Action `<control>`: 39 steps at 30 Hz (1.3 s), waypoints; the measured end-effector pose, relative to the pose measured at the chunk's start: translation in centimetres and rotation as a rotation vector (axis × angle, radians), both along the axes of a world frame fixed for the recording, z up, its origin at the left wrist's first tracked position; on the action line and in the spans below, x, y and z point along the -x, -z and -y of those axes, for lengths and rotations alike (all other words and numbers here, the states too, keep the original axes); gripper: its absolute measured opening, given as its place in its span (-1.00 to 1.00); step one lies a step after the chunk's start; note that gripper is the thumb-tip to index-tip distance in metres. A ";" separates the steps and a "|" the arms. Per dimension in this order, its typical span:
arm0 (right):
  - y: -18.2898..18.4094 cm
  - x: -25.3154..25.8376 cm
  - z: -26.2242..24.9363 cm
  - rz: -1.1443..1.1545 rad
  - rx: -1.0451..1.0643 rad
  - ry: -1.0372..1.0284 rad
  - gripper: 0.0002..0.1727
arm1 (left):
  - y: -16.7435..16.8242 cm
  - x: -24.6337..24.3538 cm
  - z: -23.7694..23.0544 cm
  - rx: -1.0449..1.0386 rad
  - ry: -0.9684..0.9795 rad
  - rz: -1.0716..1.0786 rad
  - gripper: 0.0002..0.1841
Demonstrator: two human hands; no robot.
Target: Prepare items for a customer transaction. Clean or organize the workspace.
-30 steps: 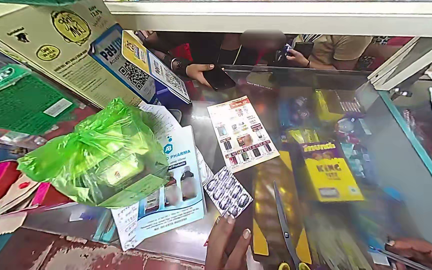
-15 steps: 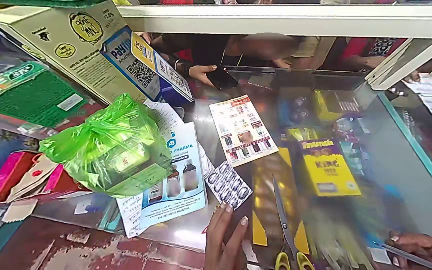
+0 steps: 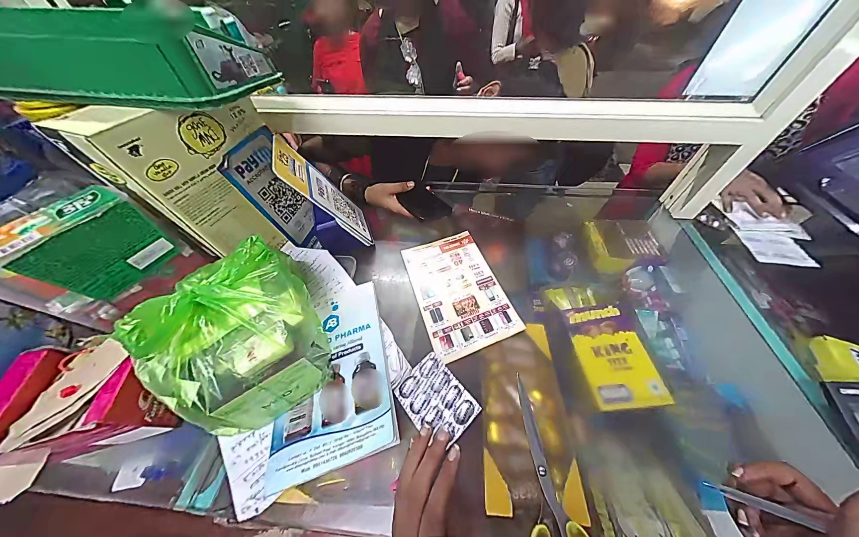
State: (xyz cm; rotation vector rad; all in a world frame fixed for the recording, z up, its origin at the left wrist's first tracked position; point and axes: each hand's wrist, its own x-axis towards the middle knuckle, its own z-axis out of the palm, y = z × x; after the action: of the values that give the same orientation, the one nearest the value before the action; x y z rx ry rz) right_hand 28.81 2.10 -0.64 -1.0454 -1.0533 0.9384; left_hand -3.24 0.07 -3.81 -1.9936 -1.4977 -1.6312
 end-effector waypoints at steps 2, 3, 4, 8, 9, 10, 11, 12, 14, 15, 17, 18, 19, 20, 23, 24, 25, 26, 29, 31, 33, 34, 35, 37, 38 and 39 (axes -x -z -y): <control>0.0 0.1 0.0 -0.005 -0.002 -0.005 -0.19 | 0.2 0.0 -0.1 -0.012 -0.005 0.002 -0.77; 0.0 0.1 0.0 -0.012 0.001 -0.004 -0.19 | 0.2 0.1 -0.1 -0.019 -0.003 0.002 -0.77; 0.0 0.1 0.0 -0.018 0.004 -0.001 -0.19 | 0.2 0.1 -0.2 -0.027 -0.002 0.001 -0.77; -0.1 0.1 0.0 -0.015 0.013 0.026 -0.17 | 0.2 0.1 -0.2 -0.019 0.013 0.005 -0.77; 0.0 0.0 0.0 -0.012 0.009 0.026 -0.17 | 0.2 0.1 -0.2 -0.018 0.012 0.008 -0.77; 0.0 0.0 0.0 -0.013 0.004 0.026 -0.17 | 0.2 0.1 -0.2 -0.022 0.009 0.009 -0.77; 0.1 0.0 0.0 -0.017 -0.002 0.025 -0.16 | 0.2 0.1 -0.3 -0.030 0.003 0.012 -0.77; 0.1 0.0 0.0 -0.019 -0.008 0.023 -0.16 | 0.2 0.0 -0.3 -0.036 0.001 0.013 -0.77; 0.2 0.0 0.0 -0.020 -0.009 0.021 -0.17 | 0.3 0.0 -0.4 -0.045 0.002 0.012 -0.77; 0.1 0.0 0.0 -0.020 -0.008 0.022 -0.17 | 0.3 0.1 -0.4 -0.049 0.005 0.012 -0.77; 0.1 0.0 0.0 -0.026 -0.008 0.021 -0.17 | 0.4 0.1 -0.4 -0.049 0.013 0.014 -0.76; 0.2 0.0 0.0 -0.029 -0.010 0.019 -0.17 | 0.5 0.1 -0.4 -0.049 0.014 0.016 -0.76; 0.2 0.0 0.1 -0.029 -0.010 0.018 -0.17 | 0.5 0.1 -0.4 -0.046 0.014 0.016 -0.75; 0.1 0.0 0.1 -0.030 -0.008 0.017 -0.17 | 0.4 0.1 -0.3 -0.046 0.011 0.016 -0.75; -0.1 0.1 -0.1 -0.037 0.003 0.036 -0.14 | 0.2 0.1 -0.4 -0.044 0.008 0.019 -0.75; -0.2 0.1 -0.2 -0.028 0.008 0.051 -0.13 | 0.2 0.1 -0.5 -0.046 0.010 0.022 -0.75; -0.2 0.1 -0.2 -0.017 0.017 0.076 -0.12 | 0.3 0.0 -0.5 -0.052 0.010 0.027 -0.75; -0.1 0.0 0.1 -0.006 0.027 0.096 -0.11 | 0.5 0.0 -0.4 -0.056 0.008 0.027 -0.74; 0.2 0.2 0.1 -0.005 0.028 0.120 -0.10 | 0.7 0.1 0.0 -0.057 -0.002 0.019 -0.74; 0.2 0.1 -0.2 -0.012 0.019 0.116 -0.10 | 0.6 0.1 -0.4 -0.062 -0.014 0.015 -0.75; 0.0 0.1 -0.2 -0.026 0.026 0.127 -0.10 | 0.5 0.0 -0.4 -0.066 -0.033 0.025 -0.76; 0.0 0.1 -0.1 -0.030 0.029 0.134 -0.09 | 0.4 -0.1 -0.3 -0.067 -0.039 0.030 -0.77; 0.1 0.0 -0.1 -0.032 0.029 0.131 -0.10 | 0.4 -0.2 -0.3 -0.065 -0.041 0.032 -0.76; 0.1 -0.1 -0.2 -0.030 0.021 0.107 -0.10 | 0.4 -0.1 -0.4 -0.059 -0.043 0.032 -0.76; 0.0 -0.1 -0.3 -0.028 0.016 0.101 -0.10 | 0.4 -0.1 -0.4 -0.057 -0.039 0.036 -0.76; 0.1 -0.3 -0.3 -0.028 0.017 0.098 -0.09 | 0.5 -0.1 -0.4 -0.056 -0.037 0.039 -0.76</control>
State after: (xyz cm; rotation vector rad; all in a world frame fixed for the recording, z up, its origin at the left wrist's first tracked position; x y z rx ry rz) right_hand 29.07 2.39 -0.74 -1.0848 -0.9639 0.8817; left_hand -3.11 0.51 -4.28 -1.9047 -1.4756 -1.6875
